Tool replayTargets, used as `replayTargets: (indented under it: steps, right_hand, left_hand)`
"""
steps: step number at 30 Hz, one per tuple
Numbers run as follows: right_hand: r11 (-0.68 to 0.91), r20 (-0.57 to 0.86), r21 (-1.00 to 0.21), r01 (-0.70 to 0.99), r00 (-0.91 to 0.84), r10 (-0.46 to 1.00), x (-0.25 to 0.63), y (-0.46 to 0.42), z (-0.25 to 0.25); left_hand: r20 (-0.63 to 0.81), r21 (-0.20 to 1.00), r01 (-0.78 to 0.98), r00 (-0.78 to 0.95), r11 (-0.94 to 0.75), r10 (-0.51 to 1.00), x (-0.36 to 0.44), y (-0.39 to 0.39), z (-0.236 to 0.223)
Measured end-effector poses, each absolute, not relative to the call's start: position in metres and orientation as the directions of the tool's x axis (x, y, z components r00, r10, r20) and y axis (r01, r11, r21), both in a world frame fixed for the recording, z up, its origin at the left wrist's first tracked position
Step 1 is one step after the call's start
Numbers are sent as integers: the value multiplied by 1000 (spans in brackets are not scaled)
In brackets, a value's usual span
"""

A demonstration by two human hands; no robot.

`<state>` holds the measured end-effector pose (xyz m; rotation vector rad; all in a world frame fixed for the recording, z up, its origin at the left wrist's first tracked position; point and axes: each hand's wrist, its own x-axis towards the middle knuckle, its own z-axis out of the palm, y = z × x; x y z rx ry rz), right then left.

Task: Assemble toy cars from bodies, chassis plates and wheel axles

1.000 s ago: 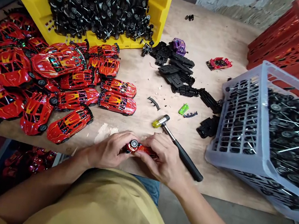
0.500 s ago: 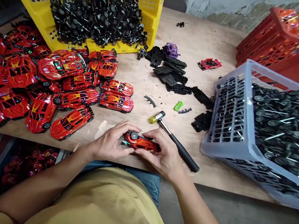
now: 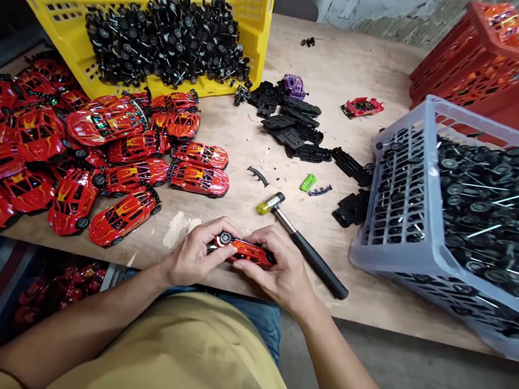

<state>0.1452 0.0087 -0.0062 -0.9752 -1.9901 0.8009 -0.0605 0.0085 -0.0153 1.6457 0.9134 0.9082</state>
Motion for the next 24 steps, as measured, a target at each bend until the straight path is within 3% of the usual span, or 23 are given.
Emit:
replayTargets:
  steps: [10, 15, 20, 24]
  right_hand:
    - [400, 172, -812, 425, -480, 860, 146, 15, 11]
    - [427, 175, -784, 451, -499, 849, 142, 15, 17]
    - [427, 93, -744, 514, -554, 828, 139, 20, 26]
    - [502, 127, -708, 497, -610, 782, 139, 24, 29]
  left_hand:
    - [54, 981, 146, 434, -129, 899, -61, 8, -18]
    - [103, 972, 144, 451, -186, 886, -61, 9, -15]
    - [61, 983, 125, 481, -137, 875, -64, 9, -11]
    - [86, 952, 219, 478, -213, 874, -64, 10, -10]
